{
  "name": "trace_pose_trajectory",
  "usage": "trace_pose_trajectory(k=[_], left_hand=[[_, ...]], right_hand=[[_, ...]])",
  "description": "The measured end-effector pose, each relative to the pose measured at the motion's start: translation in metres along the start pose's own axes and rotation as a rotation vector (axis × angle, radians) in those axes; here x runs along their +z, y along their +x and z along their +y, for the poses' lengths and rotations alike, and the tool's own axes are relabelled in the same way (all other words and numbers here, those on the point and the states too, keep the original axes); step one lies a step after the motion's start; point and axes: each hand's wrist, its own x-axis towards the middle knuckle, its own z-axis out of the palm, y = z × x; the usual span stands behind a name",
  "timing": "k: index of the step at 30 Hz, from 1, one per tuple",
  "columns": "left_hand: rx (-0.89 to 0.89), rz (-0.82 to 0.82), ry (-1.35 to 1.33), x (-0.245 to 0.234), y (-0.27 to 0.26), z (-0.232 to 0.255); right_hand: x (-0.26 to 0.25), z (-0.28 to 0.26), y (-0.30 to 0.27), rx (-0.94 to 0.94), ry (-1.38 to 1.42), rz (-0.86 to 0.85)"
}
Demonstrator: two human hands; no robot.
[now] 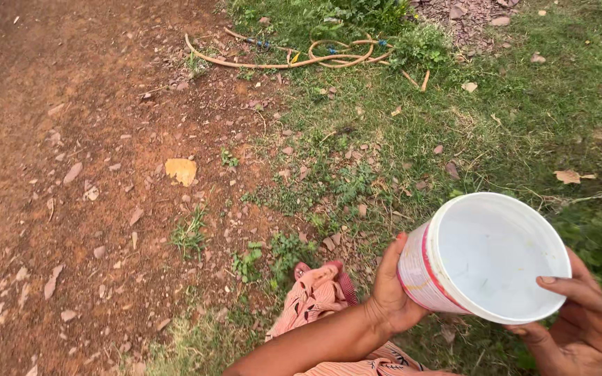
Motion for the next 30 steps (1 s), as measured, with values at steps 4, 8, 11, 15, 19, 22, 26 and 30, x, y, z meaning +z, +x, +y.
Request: trace_pose_trajectory(k=[4,8,11,15,19,22,26,30], left_hand=[[-0.049,-0.062,0.056,-0.043,0.067,0.077],[-0.142,-0.029,0.029,-0.047,0.111,0.160],[-0.158,-0.117,0.026,-0.039,0.140,0.230],[-0.210,-0.058,0.056,-0.038,0.163,0.288],[-0.170,-0.028,0.059,-0.051,0.187,0.340],[-0.130,-0.040,0.016,-0.070,0.208,0.381],[-0.122,0.014,0.012,-0.105,0.240,0.448],[-0.106,0.014,0.010,-0.144,0.283,0.532]], right_hand=[[0.048,0.052,0.046,0.016,-0.140,-0.018],[0.094,0.093,0.106,0.091,-0.179,0.014],[0.128,0.121,0.153,0.069,-0.237,0.034],[0.162,0.135,0.189,0.240,-0.162,0.106],[0.203,0.156,0.235,0.285,-0.164,0.078],[0.238,0.180,0.275,0.313,-0.169,0.041],[0.286,0.228,0.323,0.362,-0.171,-0.001],[0.340,0.295,0.375,0.391,-0.101,-0.042]])
